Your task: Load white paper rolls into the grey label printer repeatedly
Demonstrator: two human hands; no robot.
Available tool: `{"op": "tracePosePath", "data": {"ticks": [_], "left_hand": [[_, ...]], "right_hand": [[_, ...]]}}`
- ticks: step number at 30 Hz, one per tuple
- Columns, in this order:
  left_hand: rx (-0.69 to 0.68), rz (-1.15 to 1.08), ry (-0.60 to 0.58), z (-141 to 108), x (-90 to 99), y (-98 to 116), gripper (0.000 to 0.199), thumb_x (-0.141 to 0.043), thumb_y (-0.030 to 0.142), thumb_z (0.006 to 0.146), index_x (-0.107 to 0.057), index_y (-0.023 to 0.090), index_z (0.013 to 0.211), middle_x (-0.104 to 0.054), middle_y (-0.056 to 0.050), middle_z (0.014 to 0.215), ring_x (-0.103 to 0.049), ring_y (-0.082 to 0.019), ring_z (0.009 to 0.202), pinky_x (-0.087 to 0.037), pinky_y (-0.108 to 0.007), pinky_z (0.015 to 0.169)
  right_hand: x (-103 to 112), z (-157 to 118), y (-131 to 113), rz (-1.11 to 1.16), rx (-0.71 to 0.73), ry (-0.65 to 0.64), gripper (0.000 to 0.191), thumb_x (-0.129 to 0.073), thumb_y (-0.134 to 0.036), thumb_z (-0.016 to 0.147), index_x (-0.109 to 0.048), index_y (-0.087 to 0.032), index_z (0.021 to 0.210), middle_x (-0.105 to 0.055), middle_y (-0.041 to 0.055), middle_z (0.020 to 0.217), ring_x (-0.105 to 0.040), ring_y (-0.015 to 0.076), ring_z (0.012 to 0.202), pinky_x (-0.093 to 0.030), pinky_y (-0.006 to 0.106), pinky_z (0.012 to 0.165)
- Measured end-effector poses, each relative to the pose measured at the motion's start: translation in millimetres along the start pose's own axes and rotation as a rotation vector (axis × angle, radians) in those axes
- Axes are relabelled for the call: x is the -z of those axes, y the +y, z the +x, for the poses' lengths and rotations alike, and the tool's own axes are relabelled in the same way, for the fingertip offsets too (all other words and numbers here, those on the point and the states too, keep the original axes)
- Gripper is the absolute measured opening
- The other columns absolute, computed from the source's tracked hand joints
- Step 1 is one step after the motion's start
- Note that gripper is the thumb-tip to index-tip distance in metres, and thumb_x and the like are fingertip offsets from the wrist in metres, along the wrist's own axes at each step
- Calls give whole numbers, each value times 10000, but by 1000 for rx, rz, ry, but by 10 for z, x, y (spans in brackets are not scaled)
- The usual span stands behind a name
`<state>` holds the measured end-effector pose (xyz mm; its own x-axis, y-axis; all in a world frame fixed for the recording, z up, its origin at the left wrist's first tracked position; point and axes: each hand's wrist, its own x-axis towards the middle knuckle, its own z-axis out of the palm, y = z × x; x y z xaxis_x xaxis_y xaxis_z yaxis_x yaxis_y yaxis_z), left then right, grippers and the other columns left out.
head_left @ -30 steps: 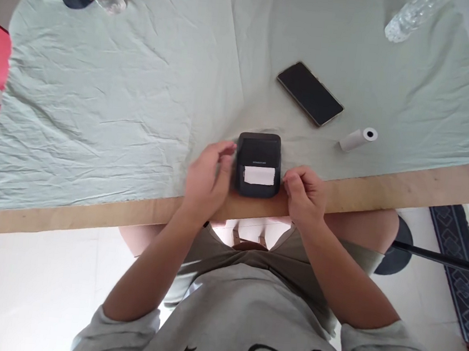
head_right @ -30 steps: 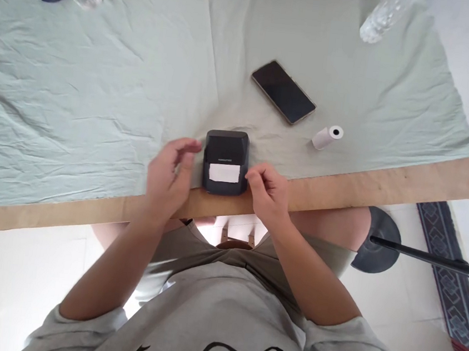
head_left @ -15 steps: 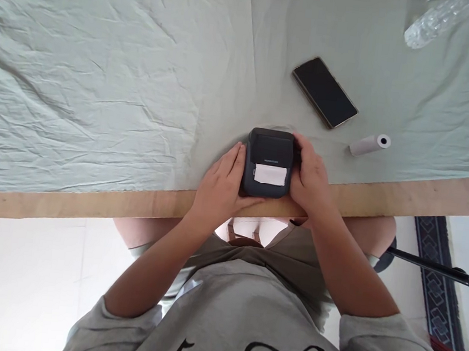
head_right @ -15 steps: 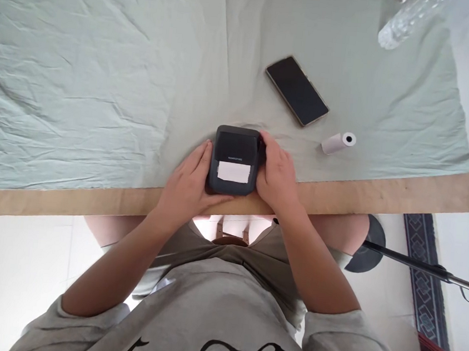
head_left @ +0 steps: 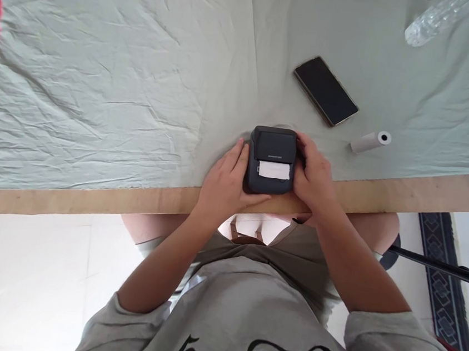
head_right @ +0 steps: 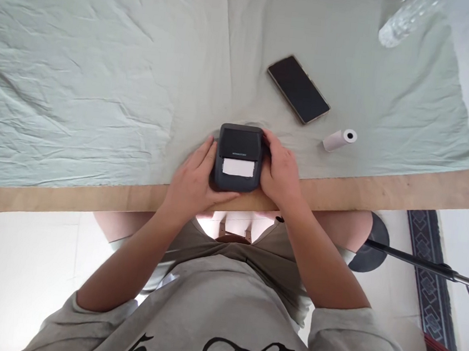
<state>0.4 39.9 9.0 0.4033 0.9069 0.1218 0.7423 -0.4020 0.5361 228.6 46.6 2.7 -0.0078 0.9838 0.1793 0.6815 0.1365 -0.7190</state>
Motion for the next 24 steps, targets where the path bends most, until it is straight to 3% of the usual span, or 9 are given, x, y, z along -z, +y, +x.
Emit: {"op": "tracePosePath", "data": {"ticks": [3, 6, 9, 14, 16, 19, 21, 24], "left_hand": [[48, -21, 0, -17, 24, 28, 905, -702, 653, 916, -452, 95, 1583, -417, -213, 1693, -506, -385, 1511, -476, -490, 1218], [52, -28, 2, -19, 33, 37, 723, -611, 591, 991, -529, 115, 1529, -440, -187, 1687, -521, -365, 1501, -481, -476, 1208], [47, -26, -12, -12, 35, 37, 713, -616, 583, 991, -554, 96, 1509, -447, -201, 1678, -523, -378, 1495, -476, -492, 1210], [43, -44, -12, -10, 49, 36, 709, -625, 586, 990, -559, 104, 1506, -456, -198, 1672, -517, -372, 1501, -463, -482, 1226], [50, -47, -6, -11, 52, 38, 699, -632, 584, 987, -568, 113, 1499, -459, -191, 1672, -519, -366, 1500, -466, -470, 1226], [55, -50, 0, -12, 52, 40, 688, -647, 575, 981, -583, 108, 1482, -467, -192, 1666, -524, -366, 1496, -472, -469, 1224], [52, -52, 3, -10, 49, 41, 684, -656, 564, 977, -589, 101, 1476, -477, -196, 1658, -527, -369, 1492, -475, -476, 1221], [47, -50, 5, -6, 43, 41, 684, -661, 557, 974, -592, 95, 1473, -490, -201, 1648, -535, -370, 1485, -478, -477, 1216]], "right_hand": [[59, -17, -48, 69, 2, 119, 358, -479, -319, 998, -606, -286, 1331, -726, 76, 1319, -682, 258, 1232, -578, 488, 1038], [155, 8, -129, 21, 81, 131, 323, -649, -379, 894, -656, -268, 1197, -701, 64, 1096, -671, 244, 1031, -585, 438, 886], [230, 71, -227, -4, 78, 83, 348, -761, -357, 775, -670, -272, 1099, -601, -7, 856, -607, 193, 805, -542, 377, 743], [276, 215, -445, 3, -4, 137, 179, -686, -364, 890, -596, -270, 1014, -460, -100, 573, -451, 130, 519, -448, 328, 628], [268, 278, -524, -58, -2, 155, 101, -619, -352, 951, -576, -273, 997, -540, -86, 570, -512, 141, 510, -468, 346, 667], [244, 356, -606, -184, -13, 126, 54, -585, -329, 972, -586, -276, 982, -718, -26, 746, -606, 160, 589, -491, 364, 730], [233, 394, -651, -301, -25, 38, 44, -596, -299, 951, -621, -265, 960, -777, 5, 882, -627, 172, 638, -493, 377, 757], [243, 465, -721, -492, -68, -197, 107, -634, -252, 904, -702, -266, 986, -792, 25, 927, -678, 236, 783, -480, 388, 757]]}}
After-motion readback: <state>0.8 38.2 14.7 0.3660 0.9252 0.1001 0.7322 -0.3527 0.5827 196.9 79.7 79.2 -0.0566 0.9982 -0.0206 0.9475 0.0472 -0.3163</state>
